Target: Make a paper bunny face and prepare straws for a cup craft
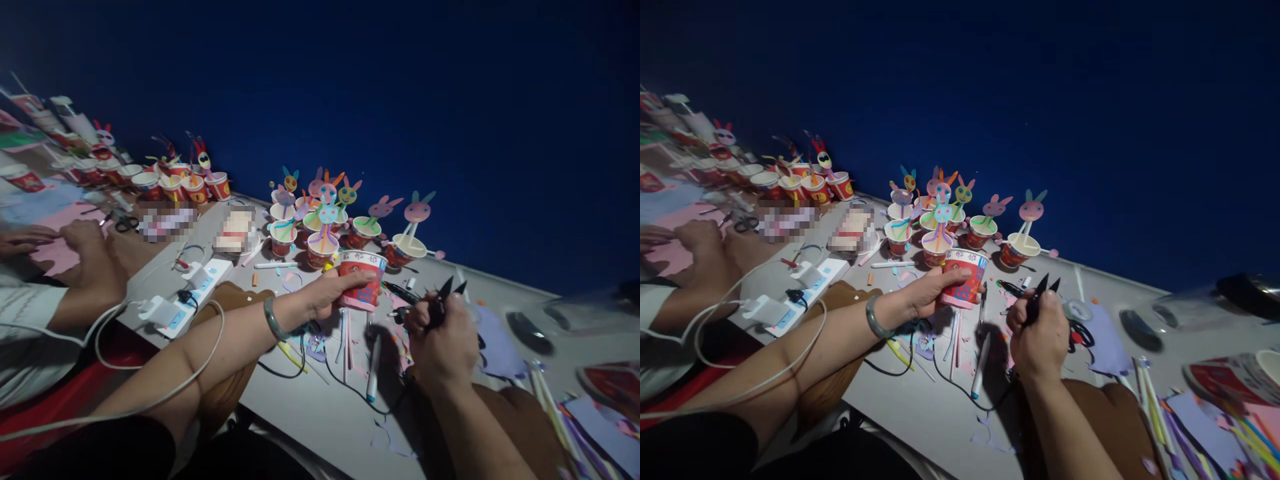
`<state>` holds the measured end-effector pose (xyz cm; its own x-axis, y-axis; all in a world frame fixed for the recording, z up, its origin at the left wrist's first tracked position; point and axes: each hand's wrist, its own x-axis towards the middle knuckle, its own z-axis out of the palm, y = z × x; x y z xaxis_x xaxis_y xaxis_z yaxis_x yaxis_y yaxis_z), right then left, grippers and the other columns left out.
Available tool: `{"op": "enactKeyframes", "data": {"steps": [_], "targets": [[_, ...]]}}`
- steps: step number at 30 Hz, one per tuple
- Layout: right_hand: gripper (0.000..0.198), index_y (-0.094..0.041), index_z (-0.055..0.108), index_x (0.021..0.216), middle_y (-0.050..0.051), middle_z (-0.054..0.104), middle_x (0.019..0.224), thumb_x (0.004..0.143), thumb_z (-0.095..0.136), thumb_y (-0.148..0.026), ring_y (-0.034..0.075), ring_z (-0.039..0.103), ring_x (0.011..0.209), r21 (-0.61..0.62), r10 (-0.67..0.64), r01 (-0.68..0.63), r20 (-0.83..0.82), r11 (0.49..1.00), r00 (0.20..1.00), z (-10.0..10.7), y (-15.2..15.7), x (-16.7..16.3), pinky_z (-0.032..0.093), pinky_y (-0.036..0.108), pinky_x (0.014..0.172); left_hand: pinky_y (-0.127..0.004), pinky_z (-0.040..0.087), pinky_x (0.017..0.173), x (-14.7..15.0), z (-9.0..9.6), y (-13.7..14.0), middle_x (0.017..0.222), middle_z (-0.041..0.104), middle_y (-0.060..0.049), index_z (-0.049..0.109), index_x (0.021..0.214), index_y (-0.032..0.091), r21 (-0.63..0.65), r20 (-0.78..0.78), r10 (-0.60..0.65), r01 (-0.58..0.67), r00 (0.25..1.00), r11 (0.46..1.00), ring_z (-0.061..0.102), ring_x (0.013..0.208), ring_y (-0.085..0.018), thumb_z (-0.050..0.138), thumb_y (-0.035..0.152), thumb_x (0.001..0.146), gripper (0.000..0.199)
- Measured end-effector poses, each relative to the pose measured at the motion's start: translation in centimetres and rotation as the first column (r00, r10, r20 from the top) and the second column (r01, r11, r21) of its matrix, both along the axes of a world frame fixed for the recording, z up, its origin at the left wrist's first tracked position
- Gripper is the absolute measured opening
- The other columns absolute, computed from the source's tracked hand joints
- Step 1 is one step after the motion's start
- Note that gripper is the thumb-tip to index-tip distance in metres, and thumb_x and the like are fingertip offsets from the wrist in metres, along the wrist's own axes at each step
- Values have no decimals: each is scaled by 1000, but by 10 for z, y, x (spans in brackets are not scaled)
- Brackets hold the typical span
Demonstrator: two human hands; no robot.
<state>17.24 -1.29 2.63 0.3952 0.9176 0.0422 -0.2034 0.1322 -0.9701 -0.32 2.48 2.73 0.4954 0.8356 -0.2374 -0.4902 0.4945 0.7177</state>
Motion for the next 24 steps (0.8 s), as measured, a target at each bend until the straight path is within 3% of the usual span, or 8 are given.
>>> {"op": "enactKeyframes", "data": {"steps": [3, 7, 13, 16, 18, 21, 23, 24], "targets": [[51, -21, 55, 76, -5, 44, 51, 89, 48, -70, 9, 37, 42, -53, 105, -103, 46, 993, 993, -11, -10, -3, 30, 22, 38, -29, 54, 71, 2, 2, 2, 77, 71, -8, 64, 97, 12, -95, 19, -26, 28, 999, 995, 67, 70, -16, 82, 53, 70, 53], [36, -22, 58, 84, 0, 54, 67, 95, 50, -56, 11, 47, 52, 108, 54, -87, 276, 990, 960, -21, -29, -11, 42, 23, 45, -29, 53, 67, 3, 3, 4, 76, 71, -8, 62, 104, 13, -173, 40, -31, 38, 999, 984, 67, 67, -17, 72, 60, 78, 55], [22, -22, 61, 100, 3, 60, 78, 98, 54, -43, 14, 54, 58, 227, 84, -257, 574, 939, 815, -36, -48, -18, 47, 26, 50, -28, 50, 62, 2, 2, 5, 76, 69, -6, 61, 105, 13, -243, 58, -12, 26, 998, 970, 65, 64, -16, 66, 67, 80, 59], [18, -23, 59, 95, -1, 59, 71, 91, 67, -39, 12, 52, 52, 257, -22, -248, 734, 934, 679, -40, -45, -14, 45, 25, 48, -29, 50, 62, 4, -1, 5, 77, 68, -5, 62, 103, 13, -263, 50, -18, 31, 999, 964, 64, 65, -16, 65, 67, 82, 59], [14, -23, 62, 97, 0, 64, 72, 89, 69, -33, 12, 56, 52, 309, -130, -277, 846, 910, 517, -40, -41, -9, 46, 25, 50, -28, 51, 66, 8, -4, 3, 77, 67, -4, 62, 100, 13, -253, 72, 25, -6, 997, 967, 63, 66, -14, 70, 61, 82, 52], [15, -22, 68, 104, 5, 73, 77, 91, 64, -28, 16, 66, 61, 406, -325, -401, 911, 822, 256, -38, -35, -2, 48, 27, 58, -29, 53, 75, 13, -6, -3, 80, 68, -4, 63, 95, 12, -201, 124, 74, -48, 989, 978, 63, 70, -13, 80, 49, 78, 44], [20, -21, 69, 108, 4, 71, 71, 91, 64, -31, 18, 66, 58, 413, -376, -430, 910, 803, 173, -39, -34, 1, 47, 28, 58, -33, 54, 80, 14, -6, -7, 82, 69, -5, 64, 94, 12, -167, 141, 67, -43, 988, 985, 65, 75, -15, 85, 45, 73, 45], [22, -22, 69, 109, 4, 70, 68, 90, 66, -33, 18, 65, 57, 409, -373, -417, 912, 811, 169, -40, -33, 2, 47, 29, 57, -34, 54, 83, 14, -6, -9, 82, 70, -6, 64, 94, 11, -151, 148, 63, -40, 987, 988, 66, 77, -16, 87, 44, 71, 46]]}}
